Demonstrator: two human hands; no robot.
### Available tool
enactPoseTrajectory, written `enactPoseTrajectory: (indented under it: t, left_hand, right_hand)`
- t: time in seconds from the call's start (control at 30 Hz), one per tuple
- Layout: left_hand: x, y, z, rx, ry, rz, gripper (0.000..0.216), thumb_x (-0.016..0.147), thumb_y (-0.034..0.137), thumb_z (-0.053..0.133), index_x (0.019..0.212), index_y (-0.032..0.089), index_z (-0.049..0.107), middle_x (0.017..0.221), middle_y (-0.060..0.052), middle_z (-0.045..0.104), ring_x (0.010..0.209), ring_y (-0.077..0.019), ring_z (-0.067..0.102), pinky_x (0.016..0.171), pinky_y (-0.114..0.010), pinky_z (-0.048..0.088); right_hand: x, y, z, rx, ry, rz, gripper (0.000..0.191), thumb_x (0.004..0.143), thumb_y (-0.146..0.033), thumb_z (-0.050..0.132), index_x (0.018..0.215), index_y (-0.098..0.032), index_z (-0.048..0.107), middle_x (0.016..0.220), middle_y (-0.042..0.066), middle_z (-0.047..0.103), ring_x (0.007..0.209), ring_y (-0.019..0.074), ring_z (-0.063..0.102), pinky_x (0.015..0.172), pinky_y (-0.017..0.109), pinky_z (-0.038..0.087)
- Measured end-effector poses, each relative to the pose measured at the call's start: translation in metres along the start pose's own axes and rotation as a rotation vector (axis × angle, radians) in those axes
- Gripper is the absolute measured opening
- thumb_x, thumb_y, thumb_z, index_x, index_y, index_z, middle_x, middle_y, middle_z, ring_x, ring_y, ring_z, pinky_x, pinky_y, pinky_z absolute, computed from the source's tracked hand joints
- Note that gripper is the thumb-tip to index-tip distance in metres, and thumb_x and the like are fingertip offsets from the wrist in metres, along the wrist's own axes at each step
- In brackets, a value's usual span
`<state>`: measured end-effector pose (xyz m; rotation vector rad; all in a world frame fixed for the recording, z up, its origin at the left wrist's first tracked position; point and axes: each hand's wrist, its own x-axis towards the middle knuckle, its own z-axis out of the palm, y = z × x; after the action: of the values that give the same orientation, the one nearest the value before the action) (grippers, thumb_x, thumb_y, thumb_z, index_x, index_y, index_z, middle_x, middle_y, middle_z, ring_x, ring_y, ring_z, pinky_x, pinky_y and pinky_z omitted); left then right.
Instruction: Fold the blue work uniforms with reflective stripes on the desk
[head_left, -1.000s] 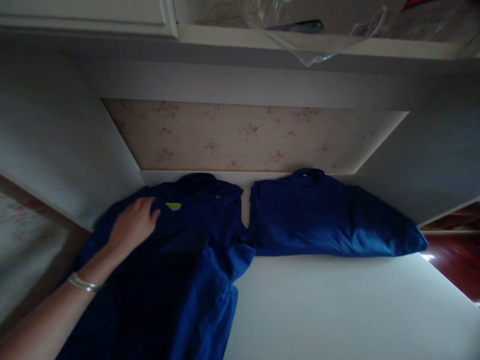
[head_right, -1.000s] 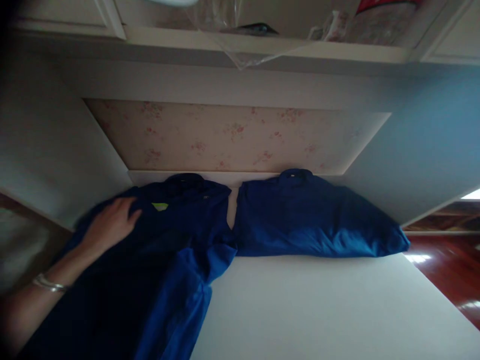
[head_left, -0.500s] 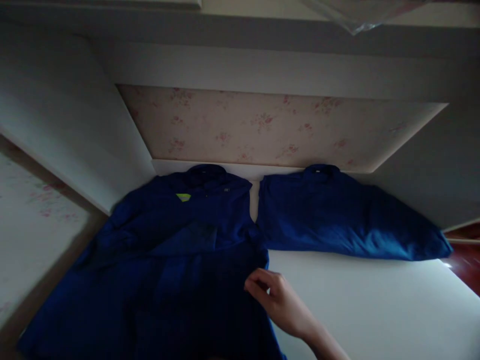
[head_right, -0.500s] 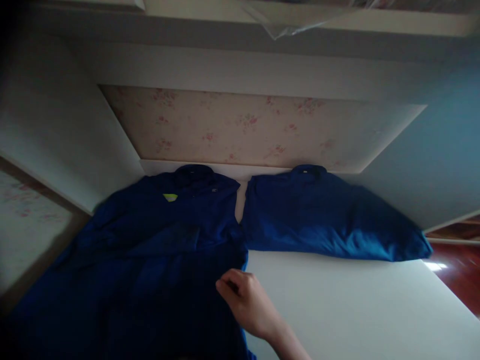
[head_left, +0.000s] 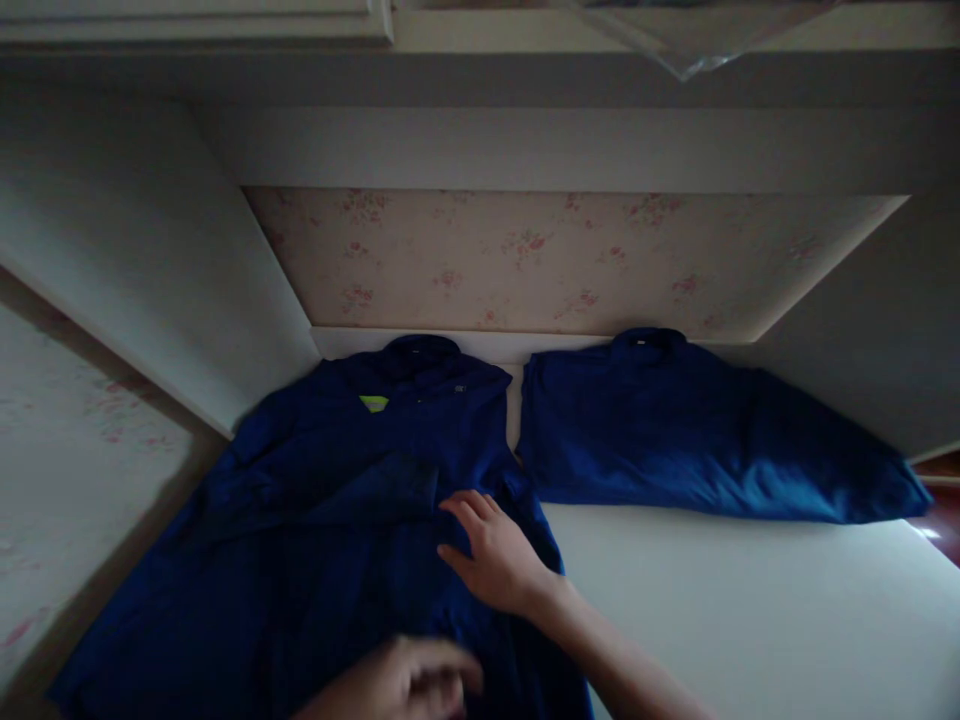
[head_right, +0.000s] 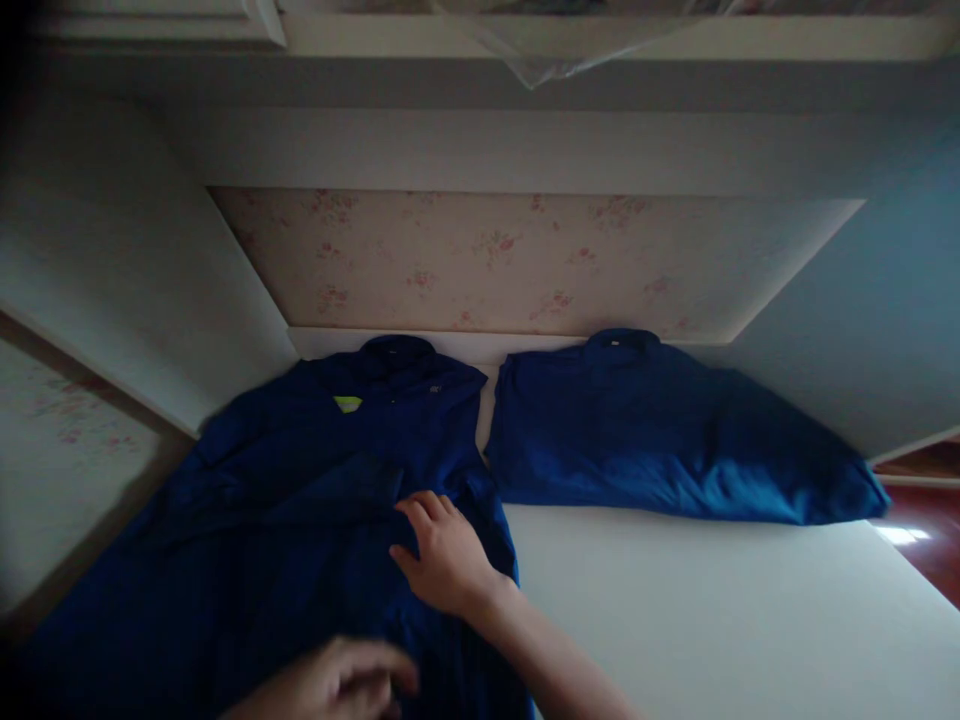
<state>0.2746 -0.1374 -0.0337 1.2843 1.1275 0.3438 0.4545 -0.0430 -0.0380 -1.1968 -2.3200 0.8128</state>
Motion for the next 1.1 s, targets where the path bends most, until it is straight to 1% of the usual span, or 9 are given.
enactPoseTrajectory:
  t: [0.17, 0.23, 0.33, 0.53, 0.67, 0.77, 0.83, 0.93, 1.1]
  left_hand:
    - [0.026, -0.014, -0.058, -0.954, 0.710, -0.134, 0.028, 0.090, 0.028, 0.057, 0.112, 0.012, 0.059, 0.123, -0.018, 0.063, 0.110, -0.0247, 0.065, 0.094, -0.035, 0.055]
    - [0.036, -0.023, -0.071, -1.125, 0.824, -0.104, 0.024, 0.088, 0.019, 0.058, 0.109, 0.008, 0.057, 0.117, -0.022, 0.065, 0.106, -0.0245, 0.068, 0.090, -0.032, 0.057]
    - [0.041, -0.031, -0.075, -1.157, 0.959, -0.030, 0.024, 0.087, 0.011, 0.054, 0.110, 0.010, 0.057, 0.107, -0.019, 0.068, 0.096, -0.0246, 0.071, 0.082, -0.034, 0.060]
    - [0.015, -0.034, -0.071, -1.160, 1.016, -0.114, 0.051, 0.082, 0.003, 0.042, 0.132, 0.011, 0.048, 0.107, -0.018, 0.068, 0.092, -0.0268, 0.072, 0.072, -0.035, 0.063]
    - [0.007, -0.035, -0.082, -1.148, 1.029, -0.149, 0.055, 0.079, 0.001, 0.042, 0.132, 0.016, 0.049, 0.104, -0.015, 0.068, 0.086, -0.0237, 0.072, 0.066, -0.035, 0.063]
    - [0.013, -0.035, -0.092, -1.166, 1.015, -0.166, 0.043, 0.080, 0.004, 0.045, 0.119, 0.017, 0.056, 0.107, -0.014, 0.066, 0.085, -0.0237, 0.071, 0.065, -0.037, 0.063]
    - [0.024, -0.032, -0.100, -1.181, 1.043, -0.194, 0.033, 0.080, 0.004, 0.046, 0.107, 0.018, 0.060, 0.101, -0.012, 0.066, 0.080, -0.0208, 0.070, 0.065, -0.034, 0.062]
    - [0.048, -0.029, -0.113, -1.173, 1.117, -0.181, 0.024, 0.079, 0.004, 0.049, 0.093, 0.018, 0.061, 0.088, -0.006, 0.063, 0.073, -0.0153, 0.065, 0.074, -0.033, 0.060]
    - [0.082, -0.014, -0.116, -0.891, 1.149, -0.062, 0.021, 0.078, 0.021, 0.066, 0.098, 0.028, 0.064, 0.117, -0.001, 0.064, 0.114, -0.0205, 0.059, 0.104, -0.044, 0.045]
  right_hand:
    - [0.027, 0.014, -0.010, -0.233, 0.021, -0.062, 0.050, 0.085, -0.028, 0.062, 0.133, -0.025, 0.050, 0.136, 0.007, 0.051, 0.124, 0.0268, 0.046, 0.104, 0.044, 0.038]
    - [0.027, 0.031, -0.028, -0.355, 0.037, -0.029, 0.053, 0.084, -0.024, 0.061, 0.135, -0.023, 0.049, 0.141, 0.010, 0.047, 0.129, 0.0290, 0.041, 0.108, 0.049, 0.032]
    - [0.015, 0.063, -0.054, -0.506, 0.021, 0.047, 0.061, 0.083, -0.020, 0.059, 0.141, -0.021, 0.044, 0.147, 0.014, 0.040, 0.135, 0.0311, 0.034, 0.111, 0.053, 0.027]
    - [-0.012, 0.111, -0.081, -0.663, -0.090, 0.027, 0.079, 0.076, -0.037, 0.072, 0.146, -0.033, 0.036, 0.156, 0.012, 0.027, 0.145, 0.0387, 0.011, 0.106, 0.073, -0.008]
    - [-0.013, 0.126, -0.102, -0.551, -0.251, 0.083, 0.074, 0.081, -0.052, 0.064, 0.147, -0.035, 0.035, 0.159, 0.010, 0.020, 0.146, 0.0351, 0.010, 0.108, 0.073, 0.006]
    - [-0.011, 0.130, -0.111, -0.571, -0.334, 0.094, 0.091, 0.072, -0.041, 0.077, 0.149, -0.035, 0.029, 0.161, 0.009, 0.013, 0.147, 0.0355, 0.008, 0.106, 0.075, 0.007]
    - [-0.011, 0.132, -0.109, -0.615, -0.316, 0.093, 0.095, 0.069, -0.031, 0.078, 0.149, -0.036, 0.029, 0.161, 0.008, 0.012, 0.146, 0.0362, 0.008, 0.105, 0.076, 0.005]
    - [-0.010, 0.136, -0.099, -0.619, -0.224, 0.078, 0.075, 0.079, -0.024, 0.065, 0.146, -0.035, 0.035, 0.159, 0.007, 0.022, 0.145, 0.0338, 0.017, 0.107, 0.074, 0.013]
    - [-0.010, 0.149, -0.091, -0.665, -0.038, 0.056, 0.066, 0.075, -0.001, 0.044, 0.135, -0.026, 0.050, 0.147, 0.009, 0.045, 0.136, 0.0280, 0.038, 0.106, 0.051, 0.039]
